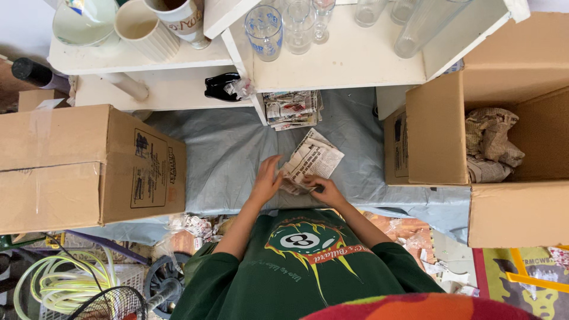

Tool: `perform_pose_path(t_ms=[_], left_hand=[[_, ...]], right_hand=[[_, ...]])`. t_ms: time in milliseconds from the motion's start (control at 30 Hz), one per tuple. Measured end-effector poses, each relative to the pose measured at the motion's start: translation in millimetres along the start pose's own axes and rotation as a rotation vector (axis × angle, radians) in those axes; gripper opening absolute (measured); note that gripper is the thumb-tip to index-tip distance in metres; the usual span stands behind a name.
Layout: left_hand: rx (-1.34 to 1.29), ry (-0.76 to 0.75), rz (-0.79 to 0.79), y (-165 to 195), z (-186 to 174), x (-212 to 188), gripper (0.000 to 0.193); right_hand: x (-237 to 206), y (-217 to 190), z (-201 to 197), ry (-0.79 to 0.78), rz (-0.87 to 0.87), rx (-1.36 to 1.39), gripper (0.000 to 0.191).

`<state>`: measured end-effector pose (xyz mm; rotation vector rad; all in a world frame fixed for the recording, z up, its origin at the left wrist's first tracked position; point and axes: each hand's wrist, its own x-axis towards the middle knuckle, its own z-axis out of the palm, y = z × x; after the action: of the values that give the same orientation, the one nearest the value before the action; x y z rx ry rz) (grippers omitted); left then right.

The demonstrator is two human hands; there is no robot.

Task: The person wraps drinking glasses and ceramic cups in sheets of newspaper, folding the paper around each item, and places the wrapped items into a cardboard box. They take items one at a time from a white shelf and reach into the box to position the wrapped pieces.

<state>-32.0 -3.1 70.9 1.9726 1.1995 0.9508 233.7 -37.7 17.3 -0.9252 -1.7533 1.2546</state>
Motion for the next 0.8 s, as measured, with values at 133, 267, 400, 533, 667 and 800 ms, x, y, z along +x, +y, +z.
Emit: perform_pose_path(t_ms=[133,267,400,533,667,800], left_hand=[[-0.178,-0.333,-0.078,4,17,30,0.04],[-0.608,-0.679,-0.263,-11,66,56,0.068],[-0.95,-0.445,-0.783,-23,74,63,0.08],[-1.282,-0.188,-0.823,-28,63,52,0.077],[-0.746,-0.138,-0.647,-21,61,32,0.074],[-0.799,-0.002,-0.39,-18,67,24,0.059]], right_hand=[[-4,0,-9,0.01,0.191,0.215,0.029],[-7,-2,-19,0.066,0.502,0.332,0.04],[-6,-5,-31,0.208,0.64,0.526,0.035],[-4,-7,-28,0.297,0.649,0.408,0.033],[1,-7,-19,0.404,0.556,0.437,0.027],[8,-9,-13,0.511,0.521,0.379,0.021]])
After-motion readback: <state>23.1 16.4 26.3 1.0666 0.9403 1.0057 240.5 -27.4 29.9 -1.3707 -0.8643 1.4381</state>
